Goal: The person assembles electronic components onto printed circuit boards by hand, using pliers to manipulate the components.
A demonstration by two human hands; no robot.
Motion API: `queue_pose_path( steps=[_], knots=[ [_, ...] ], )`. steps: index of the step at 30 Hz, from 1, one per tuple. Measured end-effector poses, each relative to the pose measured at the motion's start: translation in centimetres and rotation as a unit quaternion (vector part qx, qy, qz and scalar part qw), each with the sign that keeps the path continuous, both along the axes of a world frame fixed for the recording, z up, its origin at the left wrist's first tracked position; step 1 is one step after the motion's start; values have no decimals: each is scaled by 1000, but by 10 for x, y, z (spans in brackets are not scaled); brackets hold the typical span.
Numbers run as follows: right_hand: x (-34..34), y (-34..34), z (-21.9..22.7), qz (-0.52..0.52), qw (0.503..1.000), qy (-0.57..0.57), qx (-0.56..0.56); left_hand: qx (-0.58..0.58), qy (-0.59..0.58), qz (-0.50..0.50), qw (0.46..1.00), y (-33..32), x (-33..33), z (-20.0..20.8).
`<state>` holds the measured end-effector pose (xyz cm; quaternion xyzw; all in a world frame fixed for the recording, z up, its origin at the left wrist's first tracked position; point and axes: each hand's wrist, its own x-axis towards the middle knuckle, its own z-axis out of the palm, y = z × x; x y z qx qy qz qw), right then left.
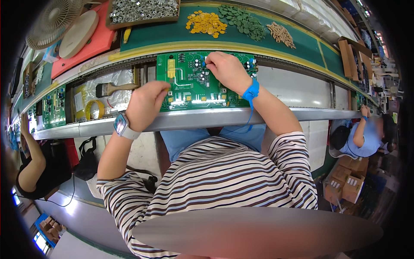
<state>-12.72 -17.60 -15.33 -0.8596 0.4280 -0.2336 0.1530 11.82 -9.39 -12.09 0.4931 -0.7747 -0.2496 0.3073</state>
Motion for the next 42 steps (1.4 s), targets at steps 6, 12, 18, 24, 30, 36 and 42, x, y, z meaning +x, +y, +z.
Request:
queue_pose_path(
  steps=[6,12,18,24,30,36,42],
  knots=[
    [-6,-10,-3,26,999,-25,20,20,-96,-49,994,19,-7,-2],
    [-7,-6,2,3,997,-47,54,-3,-129,-55,990,22,-11,-12],
    [-9,-6,-5,4,999,-25,42,3,-146,-72,987,20,-13,-13],
    [-8,-1,0,-12,999,-4,-43,14,-165,-98,981,13,-15,-8],
    [1,7,10,18,996,-35,-82,-18,-226,-98,969,17,-17,-10],
    [16,32,32,63,984,-47,-161,-36,-249,-102,962,20,-20,-13],
    [70,62,33,222,969,-13,-111,-3,-80,127,989,12,85,0]
  ],
)
